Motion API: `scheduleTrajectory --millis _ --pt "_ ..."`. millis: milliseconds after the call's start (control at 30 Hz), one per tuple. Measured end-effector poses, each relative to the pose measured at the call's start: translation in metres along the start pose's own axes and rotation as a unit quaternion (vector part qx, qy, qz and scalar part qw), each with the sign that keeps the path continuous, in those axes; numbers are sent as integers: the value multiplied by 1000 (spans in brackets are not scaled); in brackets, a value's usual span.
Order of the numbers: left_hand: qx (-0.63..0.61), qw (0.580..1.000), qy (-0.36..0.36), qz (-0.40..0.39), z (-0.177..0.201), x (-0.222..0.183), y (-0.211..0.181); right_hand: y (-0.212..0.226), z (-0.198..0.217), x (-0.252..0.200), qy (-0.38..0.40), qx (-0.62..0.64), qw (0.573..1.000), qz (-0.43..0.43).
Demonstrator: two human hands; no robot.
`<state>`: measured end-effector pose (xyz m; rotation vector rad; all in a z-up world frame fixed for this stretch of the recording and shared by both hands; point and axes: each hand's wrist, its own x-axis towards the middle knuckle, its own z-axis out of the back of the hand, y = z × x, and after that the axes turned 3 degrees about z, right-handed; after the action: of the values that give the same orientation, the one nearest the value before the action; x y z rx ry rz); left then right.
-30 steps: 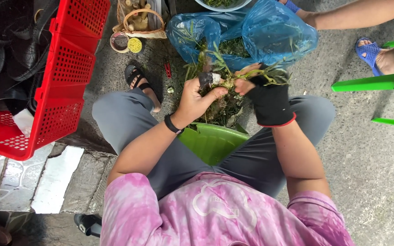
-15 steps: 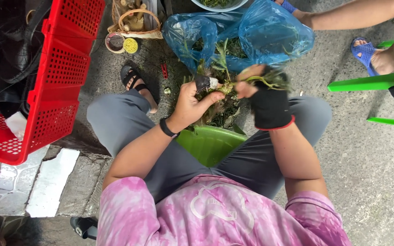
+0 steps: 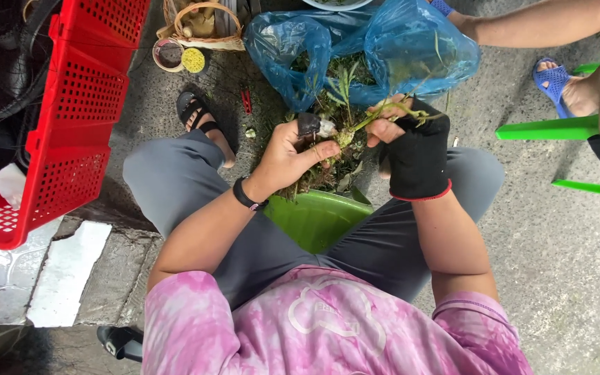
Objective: The person is stripping leaves from green plant stems and collecting them in a bowl while sitting at a workspace.
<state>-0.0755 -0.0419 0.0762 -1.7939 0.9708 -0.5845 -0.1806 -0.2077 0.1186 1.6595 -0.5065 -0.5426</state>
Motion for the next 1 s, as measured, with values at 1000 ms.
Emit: scheduleTrajectory --millis 1000 --pt "197 959 -50 -197 -6 4 -17 -11 0 -11 -101 71 991 50"
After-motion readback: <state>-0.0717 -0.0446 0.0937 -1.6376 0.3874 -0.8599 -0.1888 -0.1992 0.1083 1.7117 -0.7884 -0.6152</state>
